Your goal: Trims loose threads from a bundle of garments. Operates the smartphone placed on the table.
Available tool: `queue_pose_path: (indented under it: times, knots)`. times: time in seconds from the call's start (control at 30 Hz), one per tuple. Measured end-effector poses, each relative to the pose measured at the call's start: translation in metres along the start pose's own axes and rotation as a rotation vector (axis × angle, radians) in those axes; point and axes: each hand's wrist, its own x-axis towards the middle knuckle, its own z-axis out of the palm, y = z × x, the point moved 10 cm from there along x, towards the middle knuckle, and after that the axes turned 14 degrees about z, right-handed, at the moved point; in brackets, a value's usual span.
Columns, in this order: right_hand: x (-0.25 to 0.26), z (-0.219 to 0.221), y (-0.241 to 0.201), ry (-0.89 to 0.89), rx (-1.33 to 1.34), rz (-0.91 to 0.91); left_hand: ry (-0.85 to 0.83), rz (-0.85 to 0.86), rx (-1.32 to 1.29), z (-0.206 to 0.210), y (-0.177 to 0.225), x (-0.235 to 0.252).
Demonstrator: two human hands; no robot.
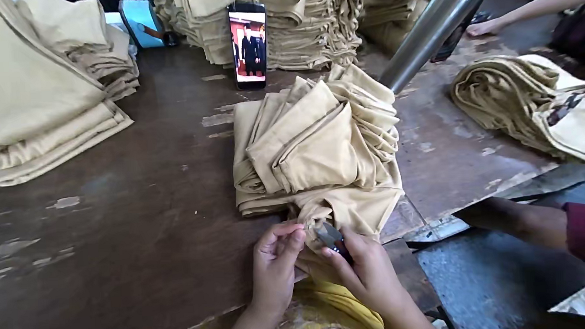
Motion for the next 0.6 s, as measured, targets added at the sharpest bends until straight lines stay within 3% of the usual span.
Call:
queue_pose_path:
  times: [0.47,0.6]
  knots:
    - [0.002,0.005,-0.016,0.050,-0.025,-0.056,-0.219,0.170,0.025,0.011,0.015,-0.006]
    - [0.005,0.002,-0.007,-0.034,0.053,-0.020,-0.235,0.158,-0.040,0.008,0.013,-0.005]
